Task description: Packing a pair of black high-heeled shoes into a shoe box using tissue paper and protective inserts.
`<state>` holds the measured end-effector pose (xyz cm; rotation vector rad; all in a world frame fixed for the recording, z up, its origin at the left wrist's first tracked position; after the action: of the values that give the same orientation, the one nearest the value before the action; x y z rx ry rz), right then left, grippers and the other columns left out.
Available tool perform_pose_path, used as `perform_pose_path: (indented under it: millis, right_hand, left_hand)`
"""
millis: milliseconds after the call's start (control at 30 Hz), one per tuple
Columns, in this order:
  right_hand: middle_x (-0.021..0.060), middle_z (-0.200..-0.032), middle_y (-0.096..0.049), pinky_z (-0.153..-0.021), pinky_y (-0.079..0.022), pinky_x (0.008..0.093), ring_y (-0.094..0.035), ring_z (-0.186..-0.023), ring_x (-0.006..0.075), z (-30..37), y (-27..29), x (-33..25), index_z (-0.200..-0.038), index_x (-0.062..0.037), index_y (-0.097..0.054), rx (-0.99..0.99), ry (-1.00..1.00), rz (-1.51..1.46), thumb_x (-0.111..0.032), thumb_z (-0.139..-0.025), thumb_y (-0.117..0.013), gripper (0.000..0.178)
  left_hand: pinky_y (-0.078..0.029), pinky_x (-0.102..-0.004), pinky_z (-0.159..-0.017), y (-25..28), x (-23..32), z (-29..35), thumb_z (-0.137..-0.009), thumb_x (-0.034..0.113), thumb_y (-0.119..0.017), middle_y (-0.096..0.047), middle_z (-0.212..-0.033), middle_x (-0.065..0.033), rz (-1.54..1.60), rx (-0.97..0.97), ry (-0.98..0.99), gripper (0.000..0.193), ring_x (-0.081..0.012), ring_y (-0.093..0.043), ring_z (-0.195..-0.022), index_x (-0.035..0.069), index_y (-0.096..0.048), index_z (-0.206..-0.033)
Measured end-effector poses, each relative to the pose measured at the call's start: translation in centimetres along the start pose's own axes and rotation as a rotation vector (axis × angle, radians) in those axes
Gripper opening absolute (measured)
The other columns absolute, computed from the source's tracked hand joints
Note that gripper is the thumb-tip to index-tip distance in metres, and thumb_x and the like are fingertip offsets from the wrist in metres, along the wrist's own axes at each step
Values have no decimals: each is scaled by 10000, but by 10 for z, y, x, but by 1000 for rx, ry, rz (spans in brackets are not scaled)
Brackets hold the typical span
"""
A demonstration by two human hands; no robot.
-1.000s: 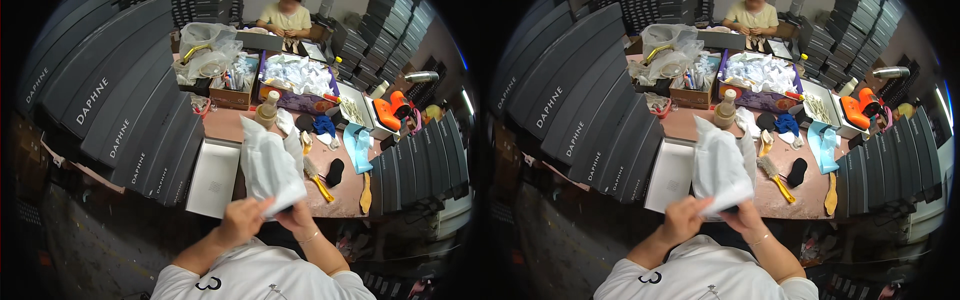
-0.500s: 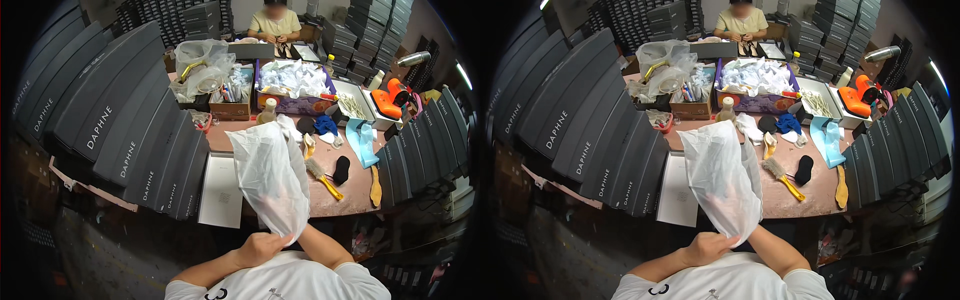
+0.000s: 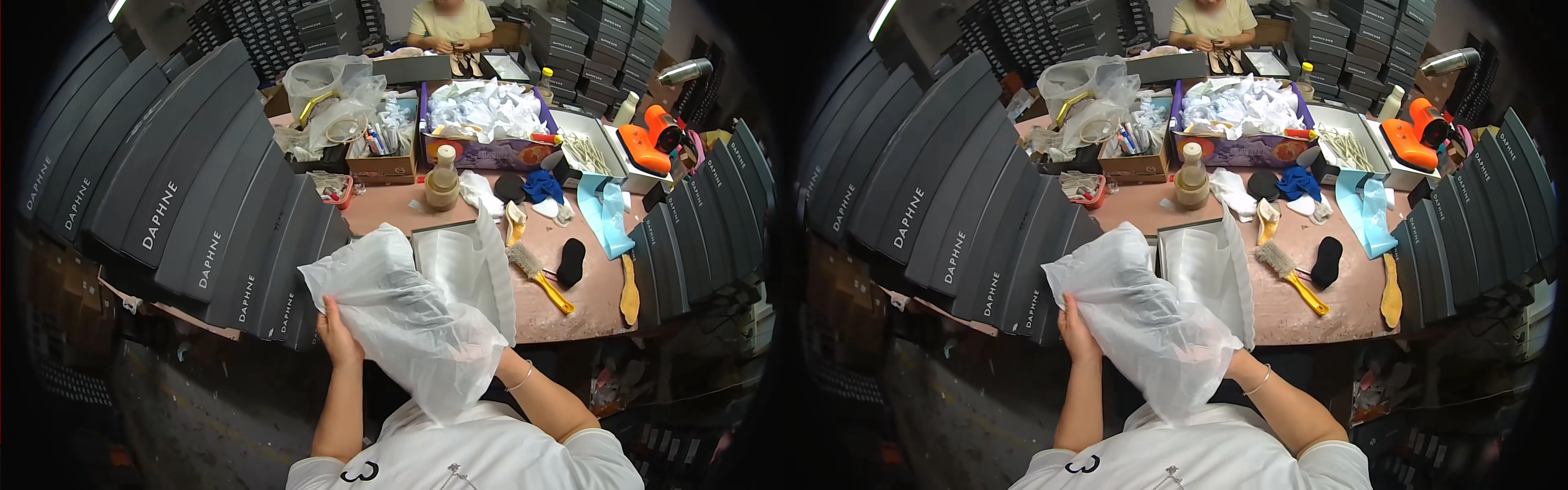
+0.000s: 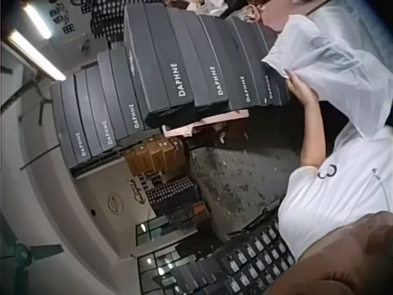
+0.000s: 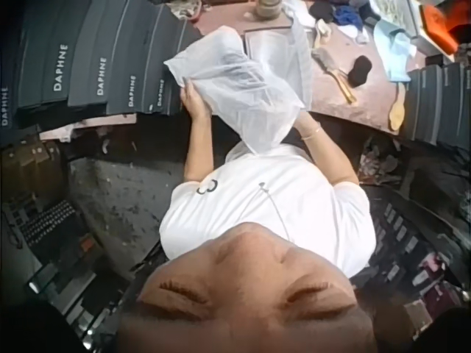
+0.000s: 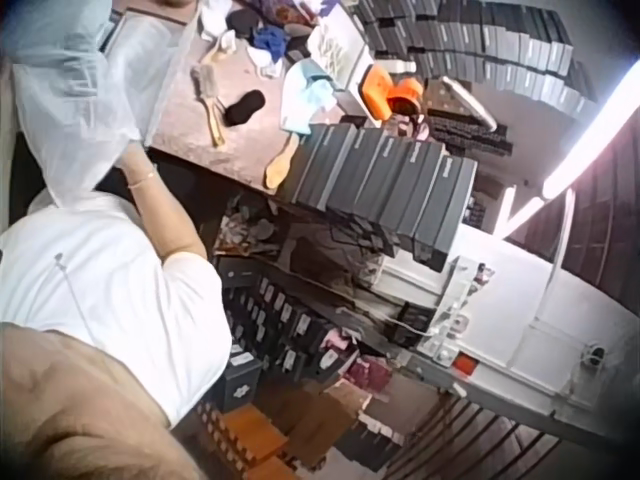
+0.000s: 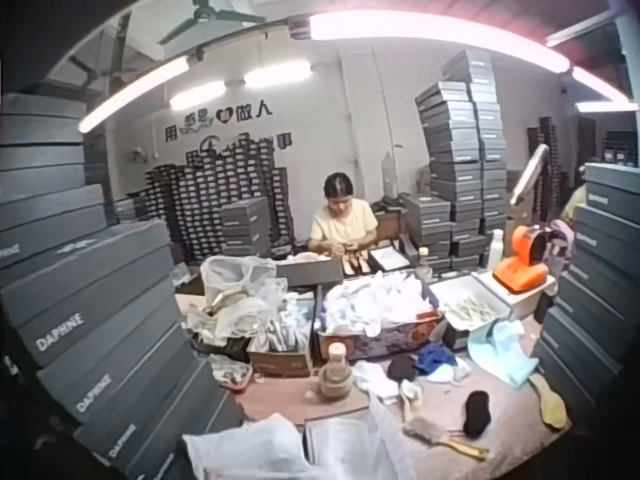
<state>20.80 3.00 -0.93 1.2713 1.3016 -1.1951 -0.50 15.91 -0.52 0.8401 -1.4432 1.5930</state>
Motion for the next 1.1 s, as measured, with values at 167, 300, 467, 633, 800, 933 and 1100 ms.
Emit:
perform_pose_path:
  millis: [167,300,467,633,800,933,1100]
  right_hand:
    - [116,-1133,-630,-901,-493,361,-604,-1014,222,-2,16,-53,-1229,-57,-581,268,299,885,-274,-785,-770,529]
    - [150,-1323,-507,-1028,-388,373,-475,-1217,261,-21,13,-22,-1337,-40,-485,306,-145,352,-335,-835,-702,621]
    - [196,-1412,-450,-1102,-320,400,-426,-1313,297,-14,15,-4,-1375,-11,-453,404,-296,547,-325,-890,-638,607]
    - [194,-1444,-409,-1065,-370,384,-450,-1296,302,-12,-47,3,-1417,-33,-391,23,-178,276,-298,-911,-615,613]
    - [191,-1477,-367,-1028,-419,369,-473,-1279,308,31,-82,23,-1460,-56,-329,-267,-340,-191,-272,-933,-591,627]
    - [189,-1503,-334,-999,-458,357,-492,-1265,312,40,10,-6,-1493,-74,-279,-44,-341,-1094,-251,-951,-572,642]
    - [265,-1474,-333,-1120,-292,407,-340,-1373,398,47,18,-70,-1510,-56,-220,4,37,381,-221,-805,-736,888]
  left_hand:
    - [-395,-399,-1041,-53,-66,112,-941,496,-566,-379,-1472,-102,13,-462,449,772,-210,-446,-1281,55,-233,-1480]
    - [-523,-320,-804,-77,-92,169,-974,303,-585,-706,-943,-121,-630,-828,660,361,-211,-679,-869,-35,-667,-1073]
    - [-511,-320,-810,-72,-88,158,-914,241,-645,-695,-960,-173,-1073,-1187,262,285,-239,-679,-899,-10,-678,-1046]
    - [-373,-414,-1061,-32,-62,89,-857,513,-669,-512,-1359,-98,48,-405,498,769,-253,-493,-1246,45,-405,-1407]
    - [-447,-412,-1007,31,-31,52,-742,287,-827,-533,-1312,-80,-86,-47,133,792,-237,-535,-1189,13,-429,-1369]
    - [-471,-350,-950,6,48,33,-666,-5,-793,-610,-1182,-96,-690,-448,-61,745,-200,-590,-1099,46,-482,-1341]
    - [-482,-291,-914,-89,10,-4,-714,-129,-545,-613,-1184,-118,-498,-503,67,778,-204,-608,-1065,71,-370,-1446]
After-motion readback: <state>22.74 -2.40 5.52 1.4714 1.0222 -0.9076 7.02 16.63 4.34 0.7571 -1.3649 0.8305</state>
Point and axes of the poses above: each hand's wrist, its own z-axis away from the middle knuckle, its own y-axis out of the back of the hand, x = y × z, the point moved 10 cm from there along -z, towards the middle knuckle
